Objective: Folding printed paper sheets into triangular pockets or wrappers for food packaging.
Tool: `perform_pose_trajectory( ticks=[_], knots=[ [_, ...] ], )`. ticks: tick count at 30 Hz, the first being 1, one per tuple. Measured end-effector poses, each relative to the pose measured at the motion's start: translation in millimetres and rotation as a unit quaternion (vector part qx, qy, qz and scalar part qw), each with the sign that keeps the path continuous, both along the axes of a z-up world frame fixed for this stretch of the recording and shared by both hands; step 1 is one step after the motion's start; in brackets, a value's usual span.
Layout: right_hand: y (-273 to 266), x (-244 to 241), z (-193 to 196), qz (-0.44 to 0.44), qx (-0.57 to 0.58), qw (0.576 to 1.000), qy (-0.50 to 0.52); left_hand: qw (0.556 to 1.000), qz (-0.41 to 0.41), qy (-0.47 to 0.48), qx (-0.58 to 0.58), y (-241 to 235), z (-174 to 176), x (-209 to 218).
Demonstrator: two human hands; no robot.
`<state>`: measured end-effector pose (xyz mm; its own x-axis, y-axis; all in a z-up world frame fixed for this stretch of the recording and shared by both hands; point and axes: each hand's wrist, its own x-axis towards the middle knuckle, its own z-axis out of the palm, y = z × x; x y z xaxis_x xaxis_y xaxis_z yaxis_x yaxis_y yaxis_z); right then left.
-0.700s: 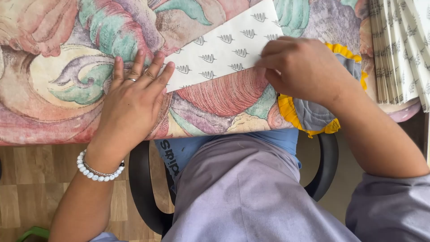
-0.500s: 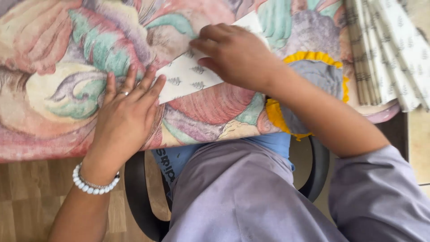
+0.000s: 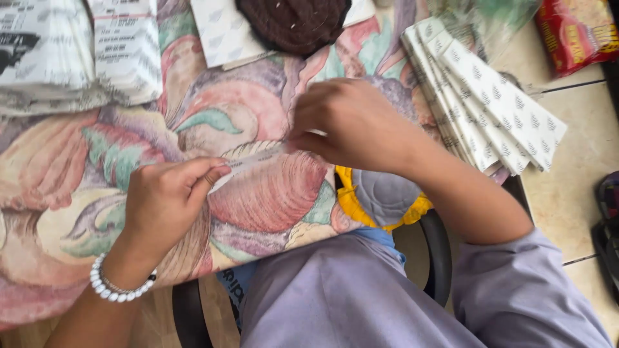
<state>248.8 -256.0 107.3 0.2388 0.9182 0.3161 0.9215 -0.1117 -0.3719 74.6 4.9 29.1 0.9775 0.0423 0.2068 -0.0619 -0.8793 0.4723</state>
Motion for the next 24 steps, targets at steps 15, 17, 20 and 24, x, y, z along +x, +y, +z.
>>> perform_pose_trajectory(
  ticks=[15, 17, 20, 24],
  knots=[
    [-121, -30, 52, -0.176, -0.009, 0.905, -0.387, 0.961, -0.262, -0.067, -0.059, -97, 93, 96],
    [-123, -26, 52, -0.178, -0.011, 0.919, -0.351, 0.956, -0.278, -0.069, -0.062, -104, 88, 101],
    [-136, -24, 39, -0.181, -0.028, 0.939, -0.291, 0.947, -0.310, -0.044, -0.073, -104, 80, 109],
    [-152, -31, 26, -0.175, -0.076, 0.952, -0.241, 0.937, -0.340, 0.017, -0.084, -101, 67, 114]
  ],
)
